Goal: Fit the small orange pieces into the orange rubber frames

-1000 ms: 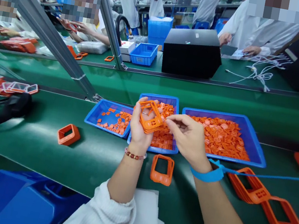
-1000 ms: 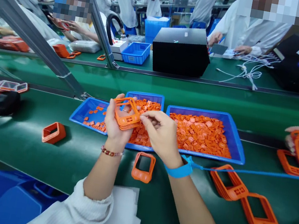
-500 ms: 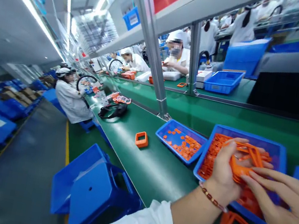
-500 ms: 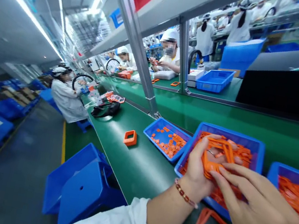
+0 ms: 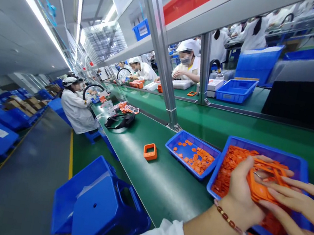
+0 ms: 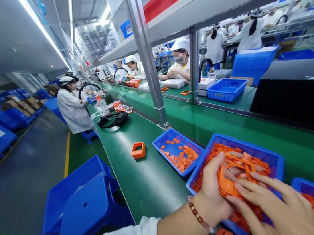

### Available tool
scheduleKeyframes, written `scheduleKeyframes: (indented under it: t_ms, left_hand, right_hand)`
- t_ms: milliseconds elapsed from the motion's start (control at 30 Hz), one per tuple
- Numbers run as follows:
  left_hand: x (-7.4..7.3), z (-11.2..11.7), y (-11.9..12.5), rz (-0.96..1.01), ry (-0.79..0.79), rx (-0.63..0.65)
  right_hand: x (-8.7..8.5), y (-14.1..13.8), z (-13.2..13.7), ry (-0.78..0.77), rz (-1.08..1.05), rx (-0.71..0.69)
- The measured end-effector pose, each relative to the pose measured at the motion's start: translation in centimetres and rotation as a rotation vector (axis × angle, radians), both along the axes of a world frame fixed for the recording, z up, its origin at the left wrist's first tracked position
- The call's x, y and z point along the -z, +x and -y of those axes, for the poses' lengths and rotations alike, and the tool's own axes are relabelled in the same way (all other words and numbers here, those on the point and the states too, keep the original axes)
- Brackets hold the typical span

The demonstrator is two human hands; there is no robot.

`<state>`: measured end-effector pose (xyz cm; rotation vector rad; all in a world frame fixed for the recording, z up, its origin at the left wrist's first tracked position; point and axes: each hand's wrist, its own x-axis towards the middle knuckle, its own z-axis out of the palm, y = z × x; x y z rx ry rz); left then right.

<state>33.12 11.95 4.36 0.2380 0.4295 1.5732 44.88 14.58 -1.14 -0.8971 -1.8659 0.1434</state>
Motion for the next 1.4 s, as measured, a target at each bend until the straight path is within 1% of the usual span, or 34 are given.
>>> scheduleKeyframes:
  t_ms: [67, 100, 233, 367, 467, 533, 633, 733, 867, 933, 1000, 1067, 1200, 1300, 1400]
  left_hand:
    - [-0.1, 0.0, 0.0, -0.01, -0.014, 0.011]
    - [-0.2, 0.0, 0.0, -0.011, -0.025, 0.028]
    - [-0.8, -0.1, 0.0, 0.04, -0.076, 0.085]
    - [-1.1, 0.0, 0.0, 0.053, -0.11, 0.081]
    - [-1.0, 0.0, 0.1, 0.021, -0.121, 0.078]
    - [-0.9, 0.0, 0.1, 0.033, -0.083, 0.081]
    - [-0.7, 0.1, 0.1, 0.068, 0.017, 0.069]
    - [-0.9, 0.4, 0.0, 0.005, 0.056, 0.061]
    - [-1.3, 0.9, -0.4, -0.115, 0.135, 0.124]
    - [-1.3, 0.9, -0.6, -0.131, 0.138, 0.177]
    - [-1.1, 0.7, -0.7, -0.145, 0.115, 0.19]
    - [-1.0, 0.6, -0.6, -0.188, 0.103, 0.191]
    - [-1.1, 0.9, -0.5, -0.24, 0.165, 0.2]
    - [-1.3, 1.0, -0.5, -0.209, 0.195, 0.155]
    - [-1.4, 1.1, -0.7, -0.181, 0.213, 0.174]
  right_hand:
    - [-0.2, 0.4, -0.2, 0.097, 0.038, -0.125]
    - [-0.4, 0.5, -0.2, 0.131, 0.036, -0.156]
    - [-1.3, 0.3, 0.5, 0.148, -0.001, -0.118]
    - [-2.2, -0.3, 1.4, 0.231, 0.009, -0.083]
    - [-3.0, -0.6, 1.8, 0.25, 0.011, -0.064]
    - [-3.5, -0.7, 1.9, 0.249, 0.022, -0.083]
    - [-4.3, -0.7, 2.1, 0.229, 0.054, -0.111]
    - [-4.8, -0.6, 2.3, 0.19, 0.06, -0.132]
    - [-6.1, -0.4, 3.2, 0.113, 0.04, -0.166]
    - [-6.8, -0.2, 3.6, 0.071, 0.03, -0.132]
    - [-7.5, 0.0, 3.8, 0.051, 0.034, -0.096]
    - [-8.0, 0.1, 4.1, 0.057, 0.039, -0.091]
    - [-8.6, 0.1, 4.5, 0.113, 0.052, -0.094]
    - [-8.9, -0.1, 4.7, 0.176, 0.067, -0.087]
    - [-9.1, -0.2, 4.7, 0.2, 0.075, -0.071]
